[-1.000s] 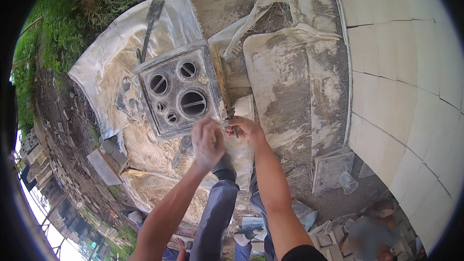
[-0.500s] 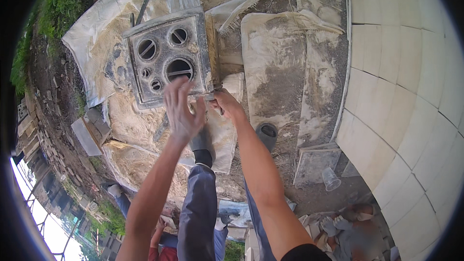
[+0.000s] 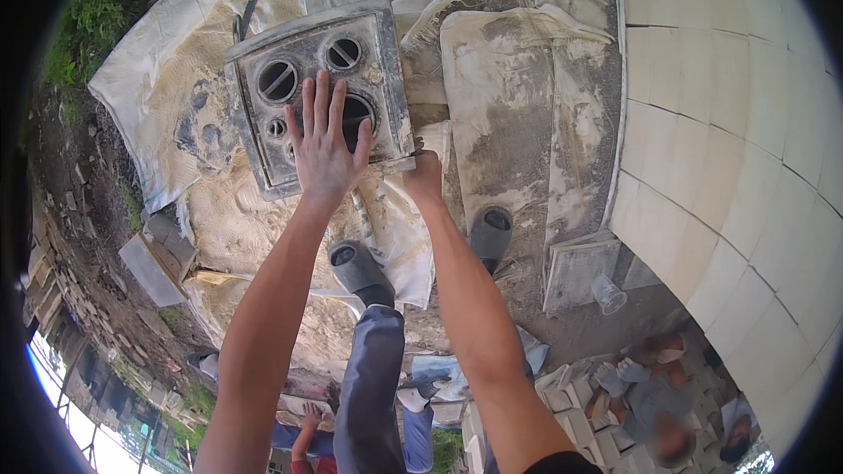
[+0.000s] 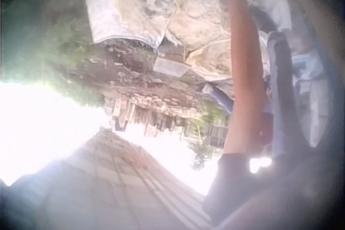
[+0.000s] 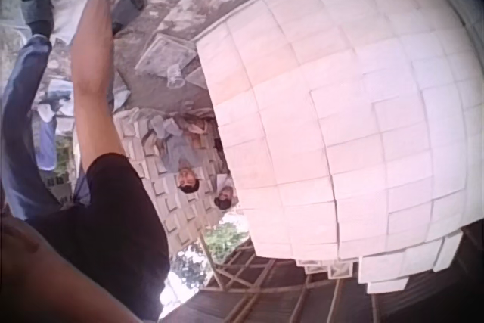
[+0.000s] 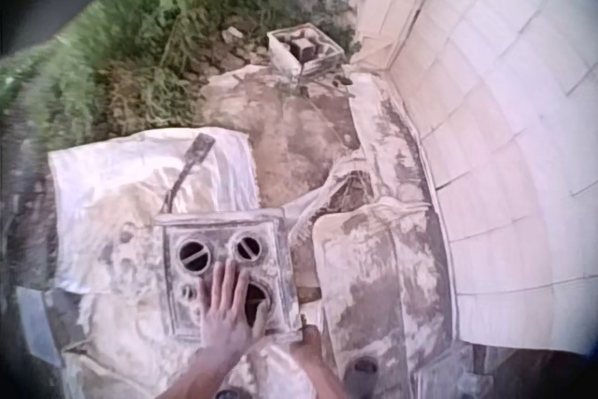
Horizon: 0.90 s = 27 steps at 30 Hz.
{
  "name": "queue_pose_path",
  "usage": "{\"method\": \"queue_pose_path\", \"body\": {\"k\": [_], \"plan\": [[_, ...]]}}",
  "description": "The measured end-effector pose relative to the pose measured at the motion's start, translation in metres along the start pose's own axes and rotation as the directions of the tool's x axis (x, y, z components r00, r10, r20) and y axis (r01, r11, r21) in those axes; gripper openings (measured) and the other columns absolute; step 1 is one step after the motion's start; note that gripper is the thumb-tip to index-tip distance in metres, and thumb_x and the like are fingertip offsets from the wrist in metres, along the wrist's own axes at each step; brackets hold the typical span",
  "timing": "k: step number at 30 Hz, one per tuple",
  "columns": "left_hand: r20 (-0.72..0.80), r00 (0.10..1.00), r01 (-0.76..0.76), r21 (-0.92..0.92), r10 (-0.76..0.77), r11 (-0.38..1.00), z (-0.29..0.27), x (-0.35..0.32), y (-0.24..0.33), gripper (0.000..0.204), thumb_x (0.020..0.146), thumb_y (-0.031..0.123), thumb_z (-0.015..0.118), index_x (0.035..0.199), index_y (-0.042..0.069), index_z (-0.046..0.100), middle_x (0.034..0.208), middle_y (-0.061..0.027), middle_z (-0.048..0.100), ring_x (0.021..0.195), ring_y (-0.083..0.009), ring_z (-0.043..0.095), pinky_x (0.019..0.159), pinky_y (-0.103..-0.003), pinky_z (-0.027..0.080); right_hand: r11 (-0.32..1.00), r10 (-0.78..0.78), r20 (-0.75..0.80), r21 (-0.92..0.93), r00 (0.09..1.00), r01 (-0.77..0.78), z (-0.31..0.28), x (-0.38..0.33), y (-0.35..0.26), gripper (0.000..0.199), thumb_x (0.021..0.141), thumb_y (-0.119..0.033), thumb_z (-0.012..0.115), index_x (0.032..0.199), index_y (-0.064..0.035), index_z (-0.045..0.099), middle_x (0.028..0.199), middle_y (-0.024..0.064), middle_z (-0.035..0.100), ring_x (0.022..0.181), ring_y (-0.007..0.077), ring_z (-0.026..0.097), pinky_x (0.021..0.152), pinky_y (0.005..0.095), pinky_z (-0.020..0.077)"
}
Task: The person cleans a metal mold with circular holes using a trowel and their hands. They scrape the interior and exterior surfaces of the mold to remove debris and then wipe the surface with their hands.
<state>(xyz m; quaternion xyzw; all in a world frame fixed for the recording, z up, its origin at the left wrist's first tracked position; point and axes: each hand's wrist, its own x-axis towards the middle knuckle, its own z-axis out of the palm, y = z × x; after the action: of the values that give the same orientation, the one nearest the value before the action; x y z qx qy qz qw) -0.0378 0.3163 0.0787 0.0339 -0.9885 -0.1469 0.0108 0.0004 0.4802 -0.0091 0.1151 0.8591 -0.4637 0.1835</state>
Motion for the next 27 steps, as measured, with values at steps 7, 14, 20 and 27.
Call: {"method": "queue_pose_path", "body": {"k": [7, 14, 20, 27], "plan": [[-0.008, 1.0, 0.003, -0.026, -0.003, 1.0, 0.001, 0.001, -0.001, 0.062, 0.093, 0.043, 0.045, 0.144, 0.01, 0.039, 0.156, -0.0108, 0.022, 0.146, -0.0269, 0.017, 0.116, -0.054, 0.003, 0.997, 0.007, -0.185, -0.079, 0.983, -0.022, 0.004, -0.006, -0.011, 0.016, 0.079, -0.008, 0.06, 0.086, 0.0048, 0.067, 0.084, 0.0282, 0.065, 0.086, 0.0442, 0.062, 0.073, 0.0449, 0.0492], [-0.023, 1.0, 0.0, -0.055, -0.002, 0.998, 0.003, 0.001, 0.004, 0.062, 0.093, 0.043, 0.044, 0.146, 0.011, 0.036, 0.156, -0.0102, 0.024, 0.146, -0.0266, 0.016, 0.116, -0.054, 0.003, 0.992, 0.026, -0.292, -0.111, 0.956, -0.061, 0.003, -0.007, -0.001, 0.02, 0.08, -0.008, 0.06, 0.091, 0.007, 0.064, 0.085, 0.0299, 0.064, 0.088, 0.0461, 0.062, 0.074, 0.0459, 0.0485], [-0.009, 1.0, 0.012, -0.057, -0.012, 0.998, 0.003, -0.001, 0.001, 0.063, 0.094, 0.043, 0.043, 0.146, 0.01, 0.035, 0.156, -0.0102, 0.022, 0.146, -0.0263, 0.015, 0.116, -0.053, 0.004, 0.984, 0.1, -0.28, -0.113, 0.955, -0.136, 0.006, -0.012, -0.01, 0.022, 0.082, -0.014, 0.062, 0.087, 0.0069, 0.064, 0.083, 0.0289, 0.065, 0.088, 0.0455, 0.062, 0.072, 0.0467, 0.0477], [-0.016, 1.0, 0.005, -0.051, -0.006, 0.999, 0.001, -0.005, -0.001, 0.063, 0.094, 0.043, 0.042, 0.147, 0.01, 0.033, 0.156, -0.0096, 0.022, 0.146, -0.0264, 0.015, 0.116, -0.054, 0.004, 0.984, 0.05, -0.307, -0.15, 0.95, -0.1, 0.011, -0.016, -0.01, 0.023, 0.082, -0.019, 0.062, 0.091, 0.003, 0.065, 0.084, 0.0266, 0.065, 0.088, 0.0451, 0.062, 0.073, 0.0473, 0.049]]}}
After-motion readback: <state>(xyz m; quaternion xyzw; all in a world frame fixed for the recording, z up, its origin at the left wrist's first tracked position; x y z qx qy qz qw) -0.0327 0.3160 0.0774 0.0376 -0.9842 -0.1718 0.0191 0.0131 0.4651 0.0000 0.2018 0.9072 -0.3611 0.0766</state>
